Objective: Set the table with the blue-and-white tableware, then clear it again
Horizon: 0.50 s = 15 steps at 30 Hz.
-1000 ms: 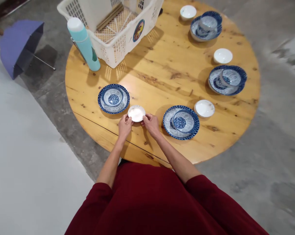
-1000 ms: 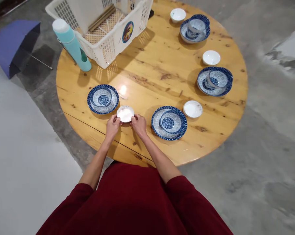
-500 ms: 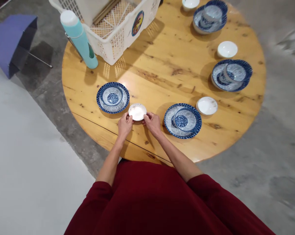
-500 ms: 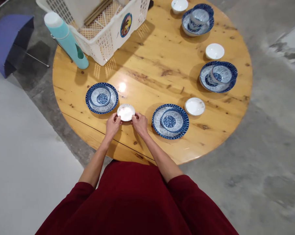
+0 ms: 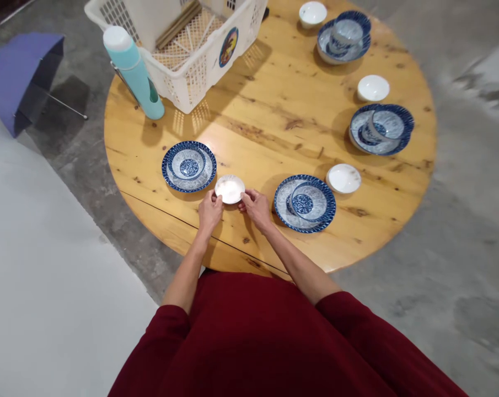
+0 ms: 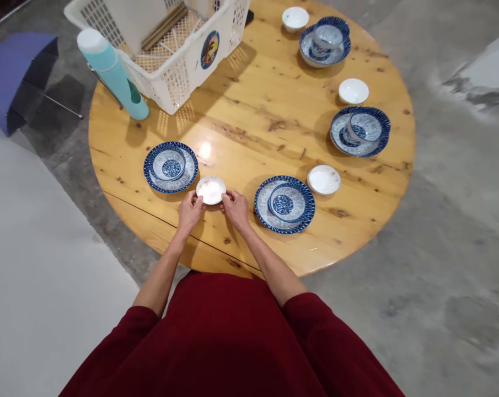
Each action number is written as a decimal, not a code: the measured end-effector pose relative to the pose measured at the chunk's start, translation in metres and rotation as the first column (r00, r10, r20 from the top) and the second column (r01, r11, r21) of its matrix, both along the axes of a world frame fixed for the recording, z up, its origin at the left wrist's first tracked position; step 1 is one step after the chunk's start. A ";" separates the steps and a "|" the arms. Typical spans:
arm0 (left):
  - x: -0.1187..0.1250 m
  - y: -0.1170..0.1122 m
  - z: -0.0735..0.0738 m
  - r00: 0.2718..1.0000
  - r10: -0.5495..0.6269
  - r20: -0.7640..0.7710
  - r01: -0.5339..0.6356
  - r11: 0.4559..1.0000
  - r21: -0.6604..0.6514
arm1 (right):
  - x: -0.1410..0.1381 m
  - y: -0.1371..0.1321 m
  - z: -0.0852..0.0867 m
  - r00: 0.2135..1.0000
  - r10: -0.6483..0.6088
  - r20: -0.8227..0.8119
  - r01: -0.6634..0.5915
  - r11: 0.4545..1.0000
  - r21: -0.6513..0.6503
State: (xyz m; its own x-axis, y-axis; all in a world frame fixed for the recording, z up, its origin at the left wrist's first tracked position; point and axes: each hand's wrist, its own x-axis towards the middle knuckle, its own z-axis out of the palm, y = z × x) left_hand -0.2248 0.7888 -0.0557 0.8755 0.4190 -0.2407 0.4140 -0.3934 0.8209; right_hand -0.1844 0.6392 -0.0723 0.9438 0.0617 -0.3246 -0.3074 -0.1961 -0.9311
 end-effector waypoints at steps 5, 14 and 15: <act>0.001 0.001 -0.002 1.000 -0.004 0.020 0.004 1.000 -0.019 | -0.002 0.000 -0.001 0.999 -0.046 -0.022 0.048 0.995 0.092; 0.005 0.006 -0.004 0.997 -0.013 0.076 0.016 0.999 -0.041 | 0.004 0.003 0.002 0.995 -0.087 -0.053 0.096 0.979 0.180; 0.006 0.006 -0.005 0.997 -0.012 0.078 0.015 0.999 -0.042 | 0.004 0.003 0.002 0.994 -0.094 -0.054 0.102 0.978 0.182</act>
